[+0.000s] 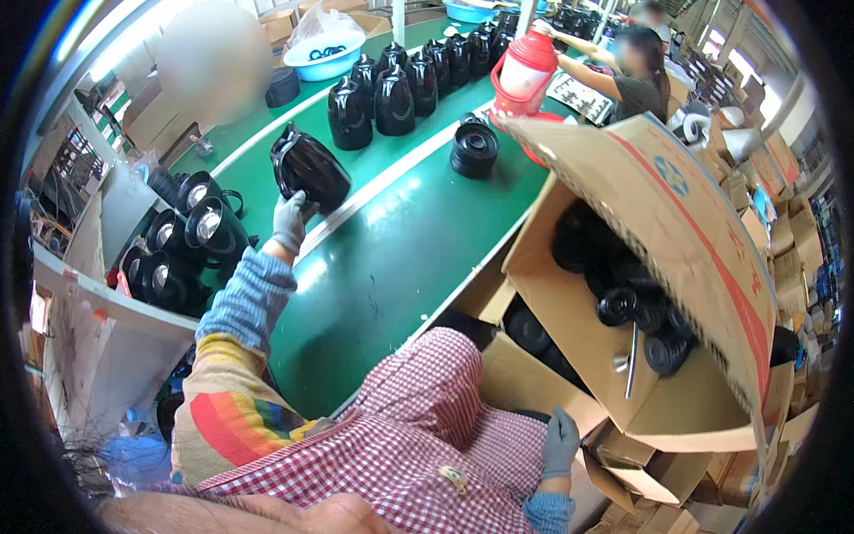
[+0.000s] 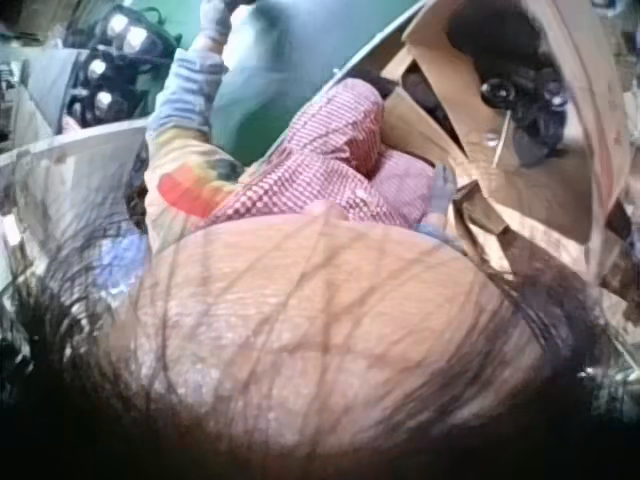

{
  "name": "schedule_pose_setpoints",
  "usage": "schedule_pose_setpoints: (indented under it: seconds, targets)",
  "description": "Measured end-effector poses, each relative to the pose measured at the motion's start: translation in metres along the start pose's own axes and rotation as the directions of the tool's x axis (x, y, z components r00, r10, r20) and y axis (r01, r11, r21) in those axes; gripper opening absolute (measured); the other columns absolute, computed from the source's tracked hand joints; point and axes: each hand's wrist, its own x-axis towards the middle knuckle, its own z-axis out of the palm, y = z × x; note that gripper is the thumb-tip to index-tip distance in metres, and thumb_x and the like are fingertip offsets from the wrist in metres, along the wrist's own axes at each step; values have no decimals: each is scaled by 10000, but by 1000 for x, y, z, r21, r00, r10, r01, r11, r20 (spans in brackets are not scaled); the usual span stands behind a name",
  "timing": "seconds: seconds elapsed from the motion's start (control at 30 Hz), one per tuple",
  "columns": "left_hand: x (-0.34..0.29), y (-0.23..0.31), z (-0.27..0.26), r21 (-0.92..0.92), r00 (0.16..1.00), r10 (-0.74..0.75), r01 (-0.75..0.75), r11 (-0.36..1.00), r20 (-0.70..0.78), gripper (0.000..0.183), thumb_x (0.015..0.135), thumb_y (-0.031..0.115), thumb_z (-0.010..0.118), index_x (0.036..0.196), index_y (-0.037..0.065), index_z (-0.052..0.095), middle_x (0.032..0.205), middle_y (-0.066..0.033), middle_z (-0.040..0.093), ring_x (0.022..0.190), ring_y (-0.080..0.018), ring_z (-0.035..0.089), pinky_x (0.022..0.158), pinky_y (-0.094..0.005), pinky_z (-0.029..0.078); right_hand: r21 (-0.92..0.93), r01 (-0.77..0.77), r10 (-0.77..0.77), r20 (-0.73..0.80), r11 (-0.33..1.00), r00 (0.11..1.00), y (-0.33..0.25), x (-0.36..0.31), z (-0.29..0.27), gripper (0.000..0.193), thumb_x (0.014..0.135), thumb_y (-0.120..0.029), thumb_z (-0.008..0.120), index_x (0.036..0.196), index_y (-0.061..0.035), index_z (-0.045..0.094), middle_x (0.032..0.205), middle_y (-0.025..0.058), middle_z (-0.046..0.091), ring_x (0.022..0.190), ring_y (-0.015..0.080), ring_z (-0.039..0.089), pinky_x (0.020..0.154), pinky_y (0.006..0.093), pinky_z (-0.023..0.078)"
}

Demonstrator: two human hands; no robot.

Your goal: The person repeatedly picks up black circular components from a cardboard box, places them on a green workbench, and uses a metal tool to press or adjust the center of each part. The person then places the finished parts back on the workbench and repeats the process with additional components.

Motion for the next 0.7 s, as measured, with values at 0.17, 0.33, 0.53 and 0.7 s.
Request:
schedule_pose_setpoints:
  seconds: [0.17,0.33,0.53,0.7]
  targets:
    - [175,-59,-2,205,946,143,-85,975,-291,207,911,105,676,1068,53,552,1001,-82,600,842,-221,619,665,-384,589,-155,-25,26,4,988,1000,-36,1,5,254,951,-117,628,1138,37,706,1148,182,707,1062,285,666,958,366,512]
    - [257,-98,-11,590,867,393,-151,793,-306,407,848,208,736,1156,-20,602,1033,-155,608,860,-282,598,787,-388,471,-362,92,-60,100,928,993,-51,15,27,249,932,-134,634,1098,32,718,1095,204,717,1035,328,669,943,401,522]
    - [127,-48,-2,723,934,343,-170,670,-98,698,810,273,776,1380,-5,487,1435,-239,479,1334,-388,458,1135,-424,369,-327,-27,74,131,945,989,-51,5,23,256,958,-140,620,1122,38,702,1136,156,702,1034,253,661,930,353,520]
    - [-40,89,-90,939,730,592,-291,-183,342,691,745,280,789,1344,69,516,1498,-210,433,1420,-388,356,1189,-545,223,-190,-13,60,245,982,968,-76,18,34,273,965,-139,608,1142,49,693,1102,171,688,1023,280,647,925,364,509]
